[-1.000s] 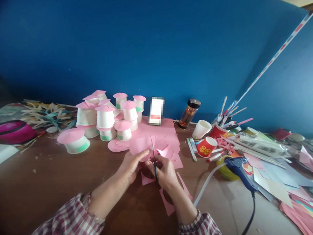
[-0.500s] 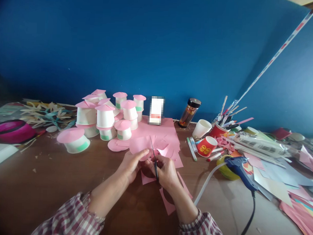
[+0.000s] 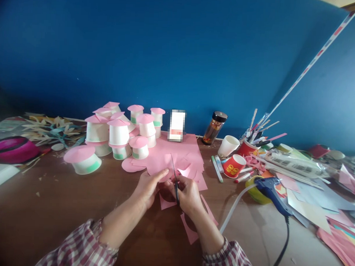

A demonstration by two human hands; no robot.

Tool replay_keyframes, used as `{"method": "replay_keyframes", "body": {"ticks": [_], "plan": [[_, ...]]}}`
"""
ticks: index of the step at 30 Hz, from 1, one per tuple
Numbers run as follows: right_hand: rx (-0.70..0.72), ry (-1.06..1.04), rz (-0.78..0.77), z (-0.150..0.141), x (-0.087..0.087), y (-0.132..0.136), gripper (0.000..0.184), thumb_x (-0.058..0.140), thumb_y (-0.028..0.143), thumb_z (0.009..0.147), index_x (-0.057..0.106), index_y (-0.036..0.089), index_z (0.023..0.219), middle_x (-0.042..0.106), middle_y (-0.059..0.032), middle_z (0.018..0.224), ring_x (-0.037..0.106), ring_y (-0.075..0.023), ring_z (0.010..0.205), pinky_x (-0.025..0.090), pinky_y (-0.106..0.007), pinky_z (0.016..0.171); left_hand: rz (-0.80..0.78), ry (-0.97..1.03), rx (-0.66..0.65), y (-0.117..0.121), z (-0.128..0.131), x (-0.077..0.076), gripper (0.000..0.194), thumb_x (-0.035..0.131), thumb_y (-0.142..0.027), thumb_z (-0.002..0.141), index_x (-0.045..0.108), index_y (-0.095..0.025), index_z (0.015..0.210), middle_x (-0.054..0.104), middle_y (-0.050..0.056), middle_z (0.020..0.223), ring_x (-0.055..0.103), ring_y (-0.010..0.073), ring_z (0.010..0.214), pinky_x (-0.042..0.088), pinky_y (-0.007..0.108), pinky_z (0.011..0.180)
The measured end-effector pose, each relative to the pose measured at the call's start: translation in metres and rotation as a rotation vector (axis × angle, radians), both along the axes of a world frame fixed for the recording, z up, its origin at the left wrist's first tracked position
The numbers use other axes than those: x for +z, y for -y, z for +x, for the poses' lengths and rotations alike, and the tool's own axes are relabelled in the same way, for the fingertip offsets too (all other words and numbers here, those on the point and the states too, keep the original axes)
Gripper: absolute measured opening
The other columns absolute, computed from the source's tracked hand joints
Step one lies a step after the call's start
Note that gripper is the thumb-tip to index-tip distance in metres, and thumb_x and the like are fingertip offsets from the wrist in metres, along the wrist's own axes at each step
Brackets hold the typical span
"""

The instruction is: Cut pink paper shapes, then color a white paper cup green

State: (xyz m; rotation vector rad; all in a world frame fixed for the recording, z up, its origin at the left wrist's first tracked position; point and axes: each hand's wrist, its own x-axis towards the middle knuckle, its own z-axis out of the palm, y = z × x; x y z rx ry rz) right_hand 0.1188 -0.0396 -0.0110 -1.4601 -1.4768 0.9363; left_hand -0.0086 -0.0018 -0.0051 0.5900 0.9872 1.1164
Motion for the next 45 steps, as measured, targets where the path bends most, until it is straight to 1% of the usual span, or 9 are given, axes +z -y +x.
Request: {"method": "replay_keyframes", "body": {"ticks": [4, 8, 13, 19, 26, 35, 41, 45], "plan": [[0.01, -0.052, -0.03, 0.0, 0.002, 0.001, 0.025, 0.068, 0.037, 0.076, 0.061, 0.013, 0.073, 0.049, 0.0017, 0.054, 0.043, -0.0113, 0.049, 0.033, -0.021, 0.044, 0.0, -0.046, 0.003, -0.002, 0.0, -0.001, 0.034, 0.078, -0.026, 0.06, 0.069, -0.007, 0.086, 0.072, 0.017, 0.08, 0.068, 0.0277, 0.069, 0.055, 0.037, 0.062], [0.006, -0.051, -0.014, -0.001, 0.006, 0.002, 0.027, 0.068, 0.037, 0.075, 0.059, 0.013, 0.069, 0.047, 0.0025, 0.053, 0.042, -0.0103, 0.049, 0.032, -0.02, 0.043, 0.016, -0.06, -0.003, -0.002, -0.001, -0.002, 0.036, 0.078, -0.026, 0.059, 0.068, -0.007, 0.088, 0.072, 0.017, 0.082, 0.068, 0.0288, 0.073, 0.055, 0.038, 0.065], [0.017, -0.045, -0.016, -0.002, 0.009, 0.003, 0.028, 0.068, 0.038, 0.075, 0.059, 0.013, 0.067, 0.046, 0.0028, 0.053, 0.04, -0.0099, 0.049, 0.031, -0.019, 0.043, 0.011, -0.056, -0.014, -0.002, -0.002, 0.001, 0.031, 0.078, -0.026, 0.059, 0.068, -0.008, 0.083, 0.071, 0.016, 0.077, 0.068, 0.0282, 0.072, 0.055, 0.038, 0.065], [-0.001, -0.013, -0.002, -0.001, 0.009, 0.002, 0.028, 0.068, 0.037, 0.075, 0.056, 0.014, 0.063, 0.045, 0.0028, 0.052, 0.04, -0.0097, 0.049, 0.03, -0.019, 0.042, 0.016, -0.047, -0.02, -0.004, -0.003, 0.001, 0.03, 0.077, -0.025, 0.06, 0.068, -0.008, 0.083, 0.071, 0.015, 0.077, 0.068, 0.0273, 0.071, 0.055, 0.038, 0.066], [-0.008, 0.011, -0.002, -0.001, 0.009, 0.002, 0.026, 0.067, 0.035, 0.075, 0.057, 0.014, 0.064, 0.043, 0.0032, 0.051, 0.038, -0.0096, 0.049, 0.029, -0.019, 0.042, 0.029, -0.065, -0.025, -0.004, -0.003, -0.001, 0.03, 0.077, -0.027, 0.061, 0.068, -0.008, 0.082, 0.071, 0.015, 0.076, 0.068, 0.0267, 0.07, 0.054, 0.039, 0.066], [-0.003, 0.033, -0.017, -0.001, 0.01, 0.002, 0.026, 0.066, 0.035, 0.076, 0.057, 0.014, 0.064, 0.042, 0.0037, 0.049, 0.037, -0.0095, 0.047, 0.028, -0.02, 0.042, 0.026, -0.034, -0.073, -0.007, -0.007, -0.003, 0.031, 0.078, -0.028, 0.06, 0.066, -0.007, 0.08, 0.07, 0.015, 0.074, 0.067, 0.0259, 0.065, 0.055, 0.039, 0.064], [-0.009, -0.013, -0.054, -0.001, 0.007, 0.002, 0.026, 0.067, 0.037, 0.076, 0.059, 0.015, 0.066, 0.045, 0.003, 0.05, 0.04, -0.0104, 0.046, 0.029, -0.021, 0.042, -0.044, 0.07, -0.038, -0.007, -0.007, 0.002, 0.037, 0.081, -0.028, 0.059, 0.057, -0.013, 0.082, 0.064, 0.004, 0.063, 0.064, 0.0209, 0.053, 0.055, 0.036, 0.055], [-0.011, 0.014, -0.02, -0.001, 0.004, 0.002, 0.029, 0.067, 0.04, 0.075, 0.056, 0.016, 0.063, 0.042, 0.0035, 0.048, 0.037, -0.0104, 0.045, 0.026, -0.021, 0.041, 0.017, 0.069, 0.003, -0.006, -0.005, 0.0, 0.033, 0.08, -0.021, 0.058, 0.06, -0.01, 0.081, 0.066, 0.007, 0.068, 0.065, 0.0204, 0.058, 0.054, 0.033, 0.055]]}}
